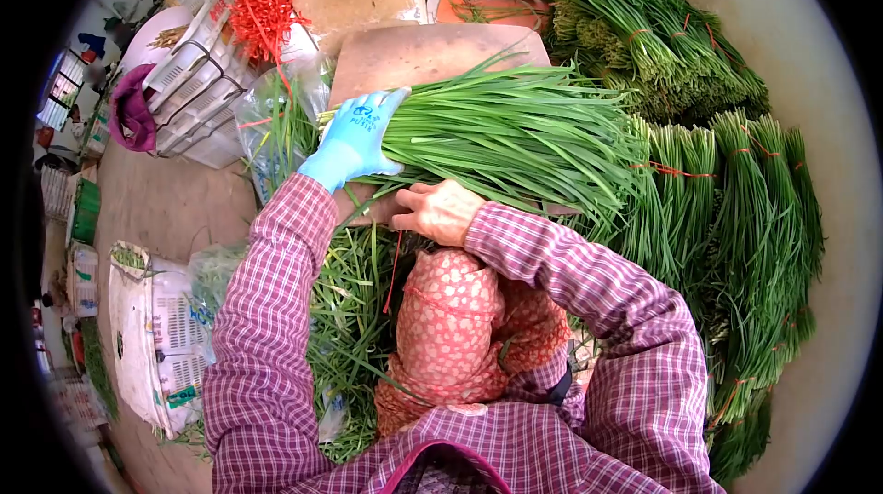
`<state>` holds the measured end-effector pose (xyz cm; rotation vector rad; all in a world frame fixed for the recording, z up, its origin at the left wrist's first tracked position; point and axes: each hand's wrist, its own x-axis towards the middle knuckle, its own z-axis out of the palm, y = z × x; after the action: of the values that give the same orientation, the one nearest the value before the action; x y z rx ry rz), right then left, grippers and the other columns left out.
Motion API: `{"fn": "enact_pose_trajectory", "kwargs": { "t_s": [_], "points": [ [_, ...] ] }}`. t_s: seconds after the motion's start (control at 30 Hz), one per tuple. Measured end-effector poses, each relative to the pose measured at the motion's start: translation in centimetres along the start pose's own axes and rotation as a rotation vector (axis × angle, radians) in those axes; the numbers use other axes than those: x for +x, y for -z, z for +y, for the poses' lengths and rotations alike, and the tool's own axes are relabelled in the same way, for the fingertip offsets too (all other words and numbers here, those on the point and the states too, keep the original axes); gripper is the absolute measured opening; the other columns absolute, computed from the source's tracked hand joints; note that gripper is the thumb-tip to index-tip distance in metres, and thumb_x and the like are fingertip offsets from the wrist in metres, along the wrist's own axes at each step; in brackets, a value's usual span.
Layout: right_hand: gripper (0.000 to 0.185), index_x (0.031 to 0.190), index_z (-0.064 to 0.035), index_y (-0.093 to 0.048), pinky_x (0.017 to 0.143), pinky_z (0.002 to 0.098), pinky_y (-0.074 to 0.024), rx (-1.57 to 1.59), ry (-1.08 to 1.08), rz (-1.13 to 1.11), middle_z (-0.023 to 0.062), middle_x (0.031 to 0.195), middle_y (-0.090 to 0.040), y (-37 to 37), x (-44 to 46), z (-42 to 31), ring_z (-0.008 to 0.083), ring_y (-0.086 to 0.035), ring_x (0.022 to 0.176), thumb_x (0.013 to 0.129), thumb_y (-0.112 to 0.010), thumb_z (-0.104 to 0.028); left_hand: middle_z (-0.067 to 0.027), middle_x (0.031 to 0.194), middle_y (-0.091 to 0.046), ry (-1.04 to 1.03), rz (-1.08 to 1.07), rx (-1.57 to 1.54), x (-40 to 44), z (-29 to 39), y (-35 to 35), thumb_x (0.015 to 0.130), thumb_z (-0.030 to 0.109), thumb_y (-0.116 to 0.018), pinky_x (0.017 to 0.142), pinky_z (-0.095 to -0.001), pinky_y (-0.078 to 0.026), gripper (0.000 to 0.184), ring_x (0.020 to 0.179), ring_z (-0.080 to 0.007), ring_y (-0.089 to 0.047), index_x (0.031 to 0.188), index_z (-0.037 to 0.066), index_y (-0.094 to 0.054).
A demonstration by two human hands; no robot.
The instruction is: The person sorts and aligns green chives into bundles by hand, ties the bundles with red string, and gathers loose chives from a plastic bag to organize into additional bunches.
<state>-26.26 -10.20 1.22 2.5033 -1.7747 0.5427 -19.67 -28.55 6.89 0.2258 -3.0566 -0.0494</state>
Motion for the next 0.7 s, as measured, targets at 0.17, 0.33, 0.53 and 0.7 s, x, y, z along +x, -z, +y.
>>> {"fn": "enact_pose_trajectory", "kwargs": {
  "t_s": [0.17,0.33,0.53,0.7],
  "points": [
    [0.014,0.086,-0.0117,-0.056,0.058,0.0357,-0.0531,-0.053,0.001,0.054,0.0068,0.089,-0.05,-0.8,-0.2,0.3,0.0234,-0.057,0.084,0.074,-0.062,-0.016,-0.0166,0.129,-0.048,0.015,-0.021,-0.005,0.1,0.1,0.4,0.055,0.034,-0.085,0.102,-0.0419,-0.038,0.104,0.117,-0.0335,-0.049,0.142,0.012,-0.032],
    [0.015,0.086,-0.009,-0.053,0.061,0.034,-0.0495,0.008,-0.299,0.448,0.0068,0.082,-0.052,0.7,-0.5,0.3,0.0248,-0.057,0.079,0.081,-0.065,-0.018,-0.017,0.129,-0.048,0.019,-0.039,-0.018,0.3,0.1,0.4,0.054,0.034,-0.086,0.102,-0.0421,-0.038,0.106,0.118,-0.0341,-0.048,0.142,0.012,-0.031],
    [0.017,0.078,-0.0108,-0.056,0.06,0.0359,-0.046,-0.185,-0.452,0.608,0.0043,0.078,-0.053,3.1,2.2,1.5,0.0233,-0.055,0.075,0.078,-0.068,-0.023,-0.0177,0.131,-0.048,-0.02,-0.084,-0.022,1.0,-0.8,0.5,0.057,0.037,-0.084,0.102,-0.0436,-0.037,0.106,0.12,-0.0336,-0.048,0.143,0.008,-0.03],
    [0.017,0.089,-0.0134,-0.064,0.089,0.0436,-0.0383,-0.151,-0.362,0.624,0.0061,0.103,-0.057,4.0,3.2,5.4,0.0292,-0.051,0.103,0.079,-0.068,-0.027,-0.0206,0.138,-0.043,-0.061,-0.132,-0.29,1.0,-2.6,2.2,0.064,0.028,-0.08,0.107,-0.0394,-0.034,0.094,0.129,-0.0342,-0.042,0.141,0.003,-0.034]
  ]
}}
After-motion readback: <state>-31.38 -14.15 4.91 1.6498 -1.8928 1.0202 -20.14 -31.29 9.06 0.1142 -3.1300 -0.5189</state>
